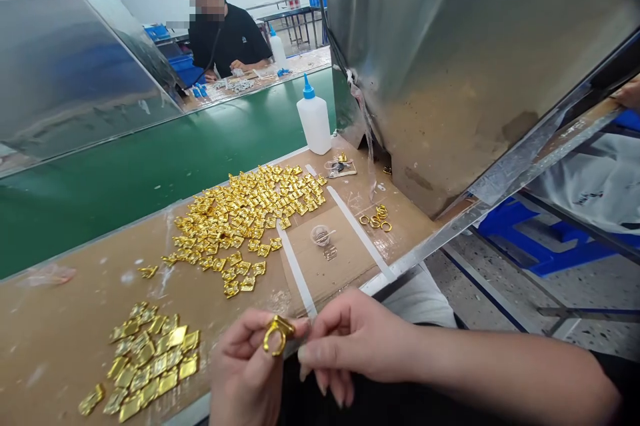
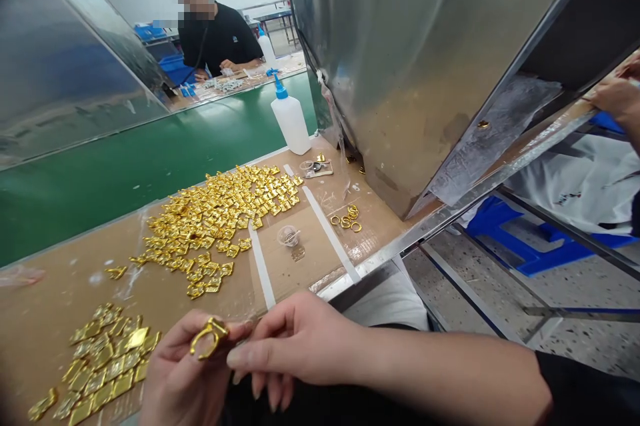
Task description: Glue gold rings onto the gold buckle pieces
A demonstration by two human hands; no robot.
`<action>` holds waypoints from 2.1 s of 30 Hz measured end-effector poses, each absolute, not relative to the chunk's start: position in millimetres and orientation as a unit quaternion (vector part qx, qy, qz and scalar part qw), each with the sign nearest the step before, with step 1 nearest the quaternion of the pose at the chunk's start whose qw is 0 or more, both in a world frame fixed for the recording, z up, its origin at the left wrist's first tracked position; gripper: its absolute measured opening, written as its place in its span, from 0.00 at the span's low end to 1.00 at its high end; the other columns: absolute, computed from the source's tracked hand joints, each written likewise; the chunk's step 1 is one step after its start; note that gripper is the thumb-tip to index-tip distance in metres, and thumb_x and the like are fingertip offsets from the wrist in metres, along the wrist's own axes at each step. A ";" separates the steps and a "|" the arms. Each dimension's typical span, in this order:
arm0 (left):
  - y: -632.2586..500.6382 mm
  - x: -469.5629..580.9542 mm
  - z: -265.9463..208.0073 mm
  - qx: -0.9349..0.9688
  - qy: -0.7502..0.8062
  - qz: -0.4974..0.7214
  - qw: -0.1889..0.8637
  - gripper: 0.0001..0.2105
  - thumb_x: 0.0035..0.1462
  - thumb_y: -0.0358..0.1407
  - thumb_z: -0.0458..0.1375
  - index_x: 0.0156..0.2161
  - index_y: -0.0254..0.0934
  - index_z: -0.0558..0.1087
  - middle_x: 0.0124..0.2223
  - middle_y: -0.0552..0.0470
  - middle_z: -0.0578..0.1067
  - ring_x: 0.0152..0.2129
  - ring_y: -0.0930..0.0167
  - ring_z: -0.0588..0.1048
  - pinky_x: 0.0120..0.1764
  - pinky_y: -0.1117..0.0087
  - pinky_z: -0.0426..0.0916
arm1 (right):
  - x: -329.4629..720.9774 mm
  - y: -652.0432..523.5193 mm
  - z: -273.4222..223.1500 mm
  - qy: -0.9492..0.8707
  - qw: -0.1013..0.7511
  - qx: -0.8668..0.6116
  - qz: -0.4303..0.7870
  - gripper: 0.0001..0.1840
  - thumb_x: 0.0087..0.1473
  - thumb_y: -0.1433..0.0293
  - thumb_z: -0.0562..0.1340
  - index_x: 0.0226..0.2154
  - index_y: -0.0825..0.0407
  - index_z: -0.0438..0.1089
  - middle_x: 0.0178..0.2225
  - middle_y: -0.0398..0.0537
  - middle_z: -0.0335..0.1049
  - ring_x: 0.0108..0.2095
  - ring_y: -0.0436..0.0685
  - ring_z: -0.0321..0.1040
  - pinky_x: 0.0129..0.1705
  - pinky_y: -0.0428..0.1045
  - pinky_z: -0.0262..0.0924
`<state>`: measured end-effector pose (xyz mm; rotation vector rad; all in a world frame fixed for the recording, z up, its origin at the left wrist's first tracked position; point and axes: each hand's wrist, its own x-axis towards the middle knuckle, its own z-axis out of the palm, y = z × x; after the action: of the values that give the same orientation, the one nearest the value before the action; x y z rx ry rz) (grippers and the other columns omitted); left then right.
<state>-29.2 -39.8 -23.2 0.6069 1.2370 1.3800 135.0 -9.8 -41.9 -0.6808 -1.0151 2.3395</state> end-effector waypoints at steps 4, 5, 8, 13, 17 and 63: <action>-30.4 -29.1 -14.6 0.163 0.484 0.562 0.651 0.15 0.38 0.36 0.79 0.25 0.37 0.76 0.22 0.55 0.79 0.21 0.74 0.78 0.28 0.78 0.76 | 152.6 2.6 -28.3 -0.599 0.406 -0.309 0.616 0.22 0.55 0.55 0.72 0.26 0.57 0.75 0.23 0.41 0.65 0.24 0.46 0.61 0.26 0.43 0.55; -29.4 -29.9 -13.7 0.149 0.479 0.562 0.658 0.15 0.39 0.36 0.79 0.26 0.37 0.77 0.22 0.56 0.79 0.21 0.74 0.78 0.29 0.78 0.76 | 155.3 5.9 -25.7 -0.639 0.440 -0.294 0.558 0.20 0.57 0.57 0.72 0.26 0.56 0.75 0.23 0.41 0.65 0.25 0.46 0.61 0.28 0.43 0.55; -30.1 -31.3 -13.7 0.113 0.477 0.550 0.676 0.16 0.38 0.36 0.80 0.30 0.38 0.78 0.25 0.56 0.81 0.23 0.72 0.80 0.29 0.78 0.77 | 158.2 12.9 -22.3 -0.700 0.466 -0.248 0.481 0.16 0.60 0.62 0.70 0.27 0.56 0.75 0.24 0.42 0.67 0.25 0.47 0.61 0.29 0.44 0.56; -34.4 -28.8 -13.5 0.090 0.481 0.558 0.670 0.18 0.36 0.35 0.81 0.33 0.38 0.80 0.26 0.54 0.82 0.24 0.71 0.82 0.31 0.77 0.78 | 155.8 15.7 -24.7 -0.733 0.464 -0.240 0.436 0.10 0.61 0.67 0.68 0.31 0.55 0.76 0.25 0.43 0.68 0.26 0.47 0.63 0.29 0.44 0.56; -33.8 -30.1 -16.1 0.125 0.461 0.546 0.688 0.15 0.40 0.34 0.80 0.31 0.36 0.79 0.26 0.52 0.82 0.24 0.71 0.81 0.32 0.75 0.79 | 154.5 17.0 -23.9 -0.752 0.469 -0.229 0.402 0.07 0.62 0.69 0.67 0.32 0.55 0.75 0.25 0.43 0.69 0.26 0.47 0.62 0.28 0.44 0.57; -46.3 -63.8 -11.6 0.755 0.437 0.469 0.141 0.21 0.56 0.26 0.68 0.52 0.49 0.73 0.39 0.57 0.83 0.32 0.69 0.79 0.37 0.73 0.75 | 141.9 24.1 -33.0 -0.404 0.166 -0.273 0.857 0.31 0.36 0.58 0.81 0.38 0.57 0.73 0.23 0.37 0.70 0.17 0.41 0.57 0.15 0.37 0.52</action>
<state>-63.8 -46.3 -11.6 2.1789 1.2615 1.3545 141.9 24.1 -33.0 -0.7771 -1.1497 2.4407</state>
